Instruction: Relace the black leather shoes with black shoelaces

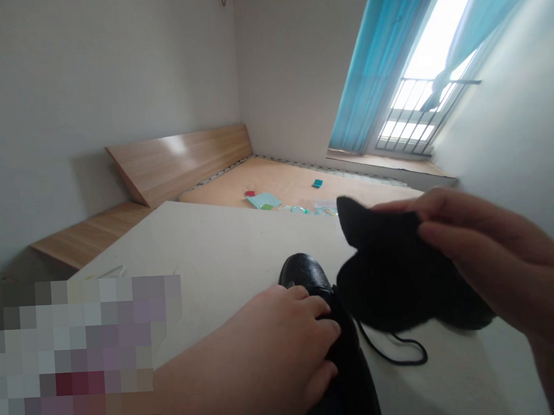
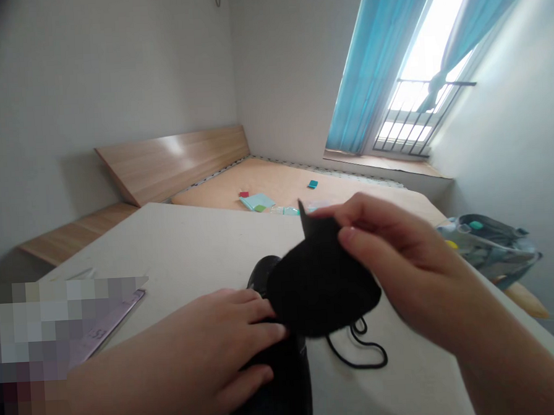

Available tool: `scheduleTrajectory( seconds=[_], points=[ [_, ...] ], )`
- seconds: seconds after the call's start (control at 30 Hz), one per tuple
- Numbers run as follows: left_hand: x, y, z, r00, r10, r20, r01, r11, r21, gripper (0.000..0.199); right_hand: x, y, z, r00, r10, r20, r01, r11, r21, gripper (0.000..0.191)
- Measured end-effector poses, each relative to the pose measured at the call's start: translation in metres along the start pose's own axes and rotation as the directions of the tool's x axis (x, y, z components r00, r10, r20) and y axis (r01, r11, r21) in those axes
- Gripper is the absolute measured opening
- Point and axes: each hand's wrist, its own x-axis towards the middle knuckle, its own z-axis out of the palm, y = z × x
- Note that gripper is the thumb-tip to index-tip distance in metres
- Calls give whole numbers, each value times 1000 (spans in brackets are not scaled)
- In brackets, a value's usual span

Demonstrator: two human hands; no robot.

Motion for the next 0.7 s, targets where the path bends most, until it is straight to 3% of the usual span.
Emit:
scheduleTrajectory(
  seconds=[0.07,0.17,0.27,0.33,0.4,0.53,0.7],
  points=[
    [0,2,-3,998,15,57,-14,1000,-20,15,-9,-4,8,978,-30,205,40,998,-45,21],
    [-2,7,-5,994,-3,108,5,1000,-15,18,-18,-7,19,846,9,533,115,973,-199,29],
    [-6,10,-2,993,17,114,-18,1000,11,19,-19,-5,25,712,46,701,160,961,-226,40],
    [-7,11,0,996,34,81,-37,999,39,20,-18,-2,27,670,52,740,154,966,-208,41],
    [-9,11,2,998,38,44,-42,995,86,22,-16,0,29,669,48,742,150,969,-198,39],
    [-12,11,2,1000,14,-12,-12,987,162,22,-16,5,35,717,-19,697,188,968,-168,41],
    [-27,14,14,961,132,-244,-58,956,288,28,-18,11,46,726,-61,685,230,960,-159,44]
  ],
)
